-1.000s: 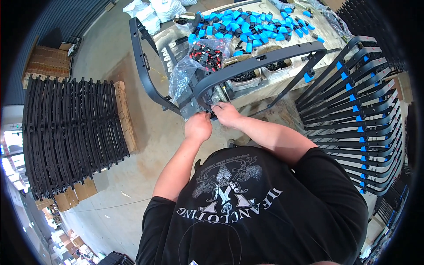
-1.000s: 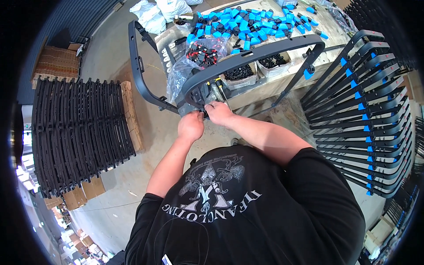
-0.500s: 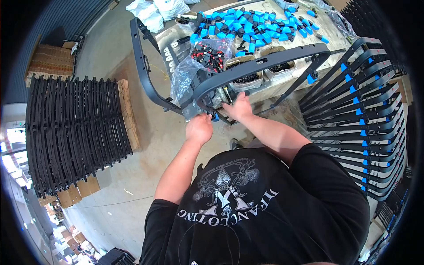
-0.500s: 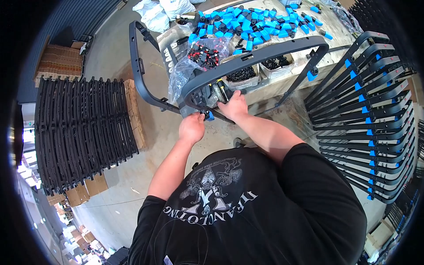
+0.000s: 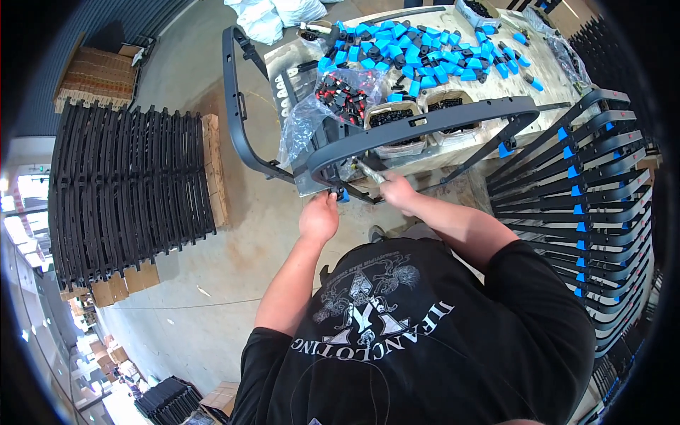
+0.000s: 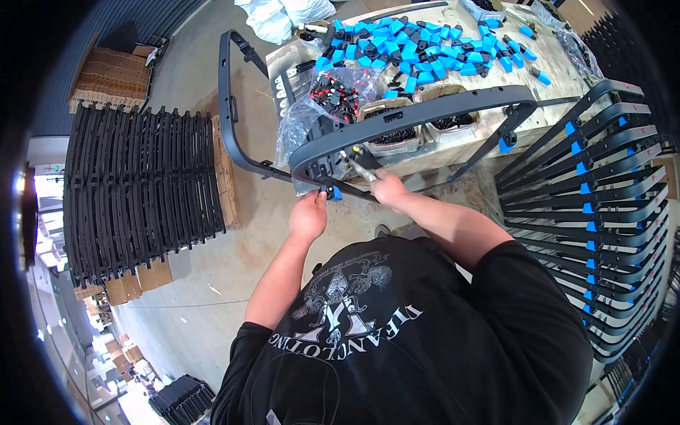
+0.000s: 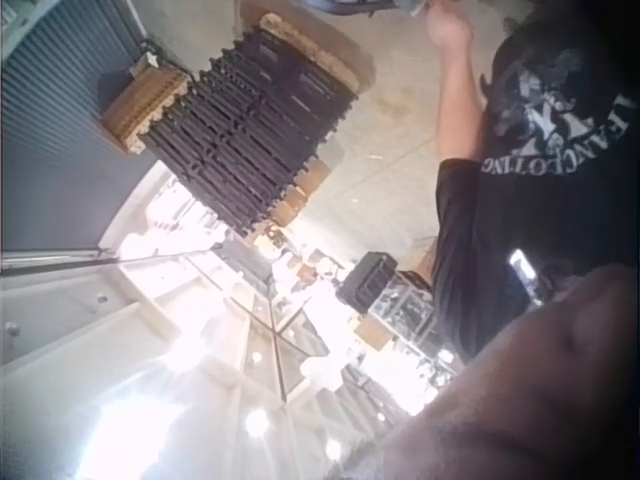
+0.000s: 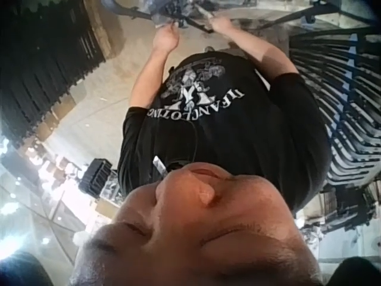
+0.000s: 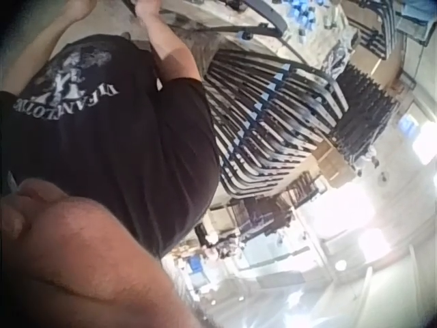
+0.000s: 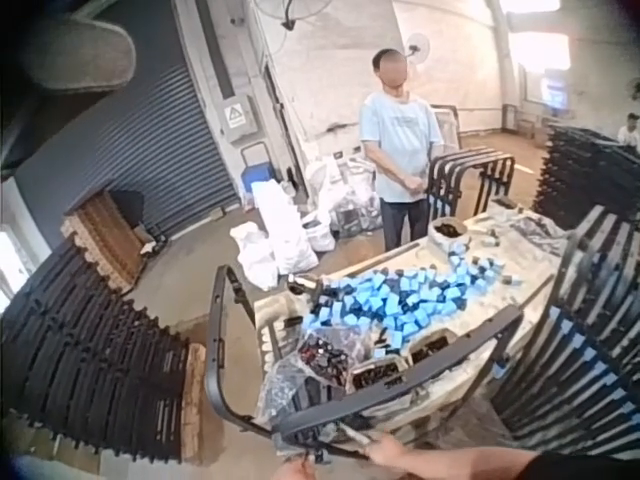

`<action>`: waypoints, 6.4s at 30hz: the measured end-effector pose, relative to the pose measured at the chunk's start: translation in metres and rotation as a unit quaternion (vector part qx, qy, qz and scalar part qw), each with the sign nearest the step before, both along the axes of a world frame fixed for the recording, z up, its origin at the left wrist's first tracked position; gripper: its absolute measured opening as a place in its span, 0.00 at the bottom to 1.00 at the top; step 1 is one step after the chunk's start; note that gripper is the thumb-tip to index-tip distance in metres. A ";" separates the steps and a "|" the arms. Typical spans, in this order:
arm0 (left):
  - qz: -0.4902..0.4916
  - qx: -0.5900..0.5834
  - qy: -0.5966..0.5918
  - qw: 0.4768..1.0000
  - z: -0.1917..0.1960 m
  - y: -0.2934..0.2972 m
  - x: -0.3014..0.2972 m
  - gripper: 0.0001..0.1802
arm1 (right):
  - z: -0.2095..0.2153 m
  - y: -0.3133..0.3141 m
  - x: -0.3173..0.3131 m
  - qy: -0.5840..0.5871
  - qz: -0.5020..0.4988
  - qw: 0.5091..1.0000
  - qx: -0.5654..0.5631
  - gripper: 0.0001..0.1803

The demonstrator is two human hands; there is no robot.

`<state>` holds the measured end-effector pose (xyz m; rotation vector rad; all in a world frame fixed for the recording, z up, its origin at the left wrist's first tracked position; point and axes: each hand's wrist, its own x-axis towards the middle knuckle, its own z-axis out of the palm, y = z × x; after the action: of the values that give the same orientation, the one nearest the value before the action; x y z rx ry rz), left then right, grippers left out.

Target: Assembling blue plastic caps and metal components onto a black metal chair or cart frame in a factory setting.

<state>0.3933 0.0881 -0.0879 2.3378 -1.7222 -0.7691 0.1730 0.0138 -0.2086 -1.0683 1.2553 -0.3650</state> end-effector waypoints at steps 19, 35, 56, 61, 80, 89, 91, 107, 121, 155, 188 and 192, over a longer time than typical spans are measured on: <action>0.116 -0.229 0.557 0.790 0.006 0.057 -0.045 0.21 | 0.120 0.055 -0.041 -0.056 0.191 0.943 -0.265 0.16; 0.295 -0.200 0.584 0.729 -0.063 0.024 0.034 0.07 | 0.093 0.092 -0.032 0.031 0.062 0.974 -0.215 0.07; 0.223 -0.168 0.626 0.728 -0.081 0.028 0.059 0.08 | 0.086 0.119 -0.032 0.066 0.002 0.984 -0.163 0.09; 0.172 -0.182 0.544 0.800 -0.072 0.031 0.061 0.10 | 0.087 0.110 -0.020 0.000 -0.016 0.996 -0.084 0.12; 0.269 -0.161 0.464 0.828 -0.075 0.015 0.043 0.08 | 0.101 0.047 0.092 0.090 0.129 0.988 0.003 0.17; 0.302 -0.104 0.503 0.803 -0.056 0.012 0.038 0.07 | 0.101 0.040 0.103 0.095 0.164 0.976 0.109 0.15; 0.308 -0.114 0.516 0.791 -0.052 0.016 0.042 0.08 | 0.131 0.034 0.092 -0.131 0.005 0.951 0.280 0.13; 0.275 -0.181 0.480 0.813 -0.082 0.011 0.037 0.14 | 0.109 0.039 0.101 0.115 0.184 0.969 0.116 0.14; 0.330 -0.127 0.531 0.770 -0.039 0.012 0.027 0.15 | 0.118 0.033 0.083 -0.048 0.159 0.968 0.190 0.18; 0.320 -0.122 0.495 0.799 -0.055 0.014 0.032 0.15 | 0.120 0.039 0.097 0.092 0.183 0.968 0.144 0.17; 0.314 -0.219 0.411 0.827 -0.082 0.015 0.032 0.13 | 0.121 0.063 0.095 0.116 0.138 0.982 0.048 0.18; 0.298 -0.192 0.426 0.833 -0.082 0.010 0.030 0.13 | 0.072 0.061 0.083 0.132 0.185 0.972 -0.064 0.20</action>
<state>0.4234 0.0983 -0.1699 1.6620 -0.6329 -0.9881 0.2560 0.0751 -0.1370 -1.4679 1.2435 -0.0168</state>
